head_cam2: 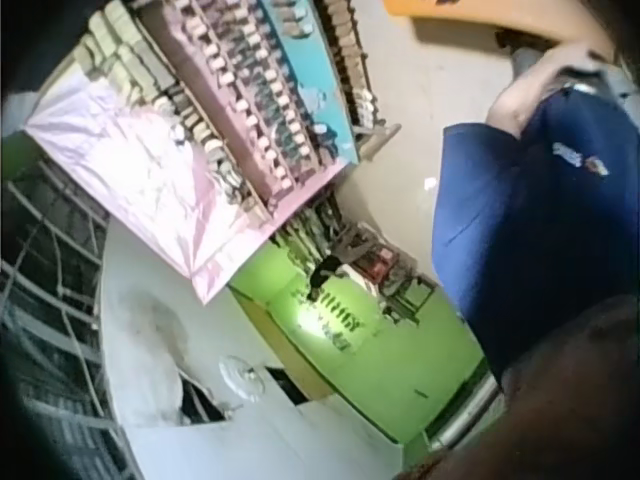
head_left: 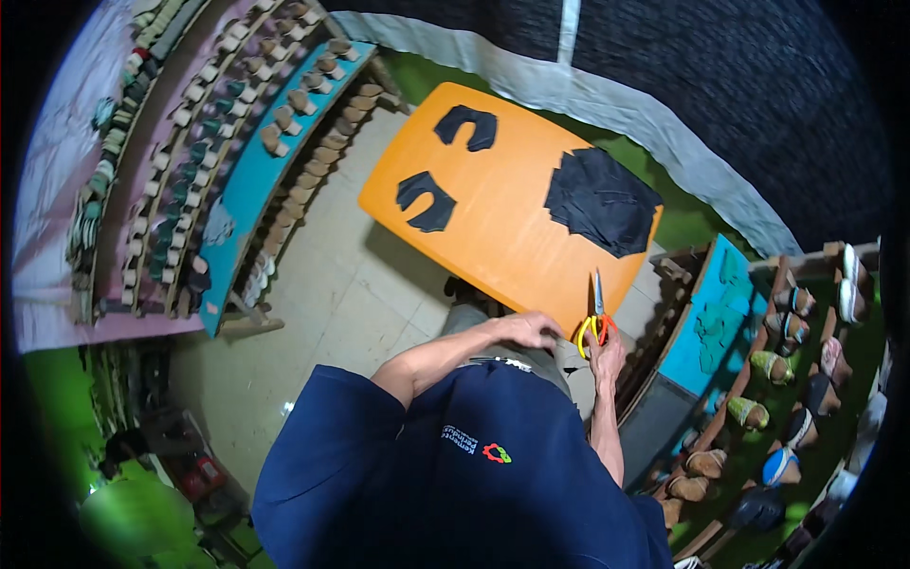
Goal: The person uses yellow-handled scissors to cut a dark fabric sheet on an orange table. They cut out several identical U-shaped pieces, trimming the edges and stacking the finished pieces on the table.
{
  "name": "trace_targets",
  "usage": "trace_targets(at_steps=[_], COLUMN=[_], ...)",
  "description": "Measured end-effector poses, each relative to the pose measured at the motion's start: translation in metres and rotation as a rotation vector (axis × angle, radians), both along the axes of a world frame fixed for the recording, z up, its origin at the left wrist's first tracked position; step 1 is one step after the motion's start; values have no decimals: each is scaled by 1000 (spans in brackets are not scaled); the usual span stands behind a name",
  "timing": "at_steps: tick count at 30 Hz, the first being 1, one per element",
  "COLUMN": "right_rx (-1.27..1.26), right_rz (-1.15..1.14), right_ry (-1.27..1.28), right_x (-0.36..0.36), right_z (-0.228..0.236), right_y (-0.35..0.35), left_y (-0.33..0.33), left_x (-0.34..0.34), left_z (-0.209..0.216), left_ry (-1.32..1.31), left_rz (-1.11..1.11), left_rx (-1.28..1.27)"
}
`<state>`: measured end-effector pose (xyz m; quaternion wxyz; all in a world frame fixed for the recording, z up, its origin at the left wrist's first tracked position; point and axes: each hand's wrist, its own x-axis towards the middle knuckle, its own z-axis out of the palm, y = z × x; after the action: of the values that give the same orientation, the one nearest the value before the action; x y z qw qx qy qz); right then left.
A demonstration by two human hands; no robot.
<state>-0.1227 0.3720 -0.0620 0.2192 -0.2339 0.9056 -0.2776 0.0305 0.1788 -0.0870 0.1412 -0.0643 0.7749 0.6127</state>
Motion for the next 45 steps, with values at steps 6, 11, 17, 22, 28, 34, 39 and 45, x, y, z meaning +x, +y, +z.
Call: trace_targets(at_steps=[6, 11, 17, 22, 28, 34, 39, 45], right_rx=[-82, -77, 30, 78, 99, -239, -84, -112], right_rz=[257, 320, 268, 128, -120, -303, -253, -94], right_ry=[93, 172, 190, 202, 357, -9, 170, 289], right_x=[12, 12, 19, 33, 72, 142, 208, 211], right_z=[5, -12, -13, -7, -9, -19, -14, -9], right_y=[-98, -135, -161, -177, -200, -307, -411, -427], left_y=[-134, -235, -321, -389, -413, -417, -419, -416], left_x=[86, 143, 157, 150, 142, 145, 138, 137], left_z=[3, -3, -29, -62, -13, -27, -12, -13], left_ry=[-11, -21, 148, 383, 21, 7, -60, -189], left_rz=[1021, 1372, 1237, 976, 636, 565, 528, 672], left_rx=[-331, -564, -811, -952, -727, -629, -559, -335])
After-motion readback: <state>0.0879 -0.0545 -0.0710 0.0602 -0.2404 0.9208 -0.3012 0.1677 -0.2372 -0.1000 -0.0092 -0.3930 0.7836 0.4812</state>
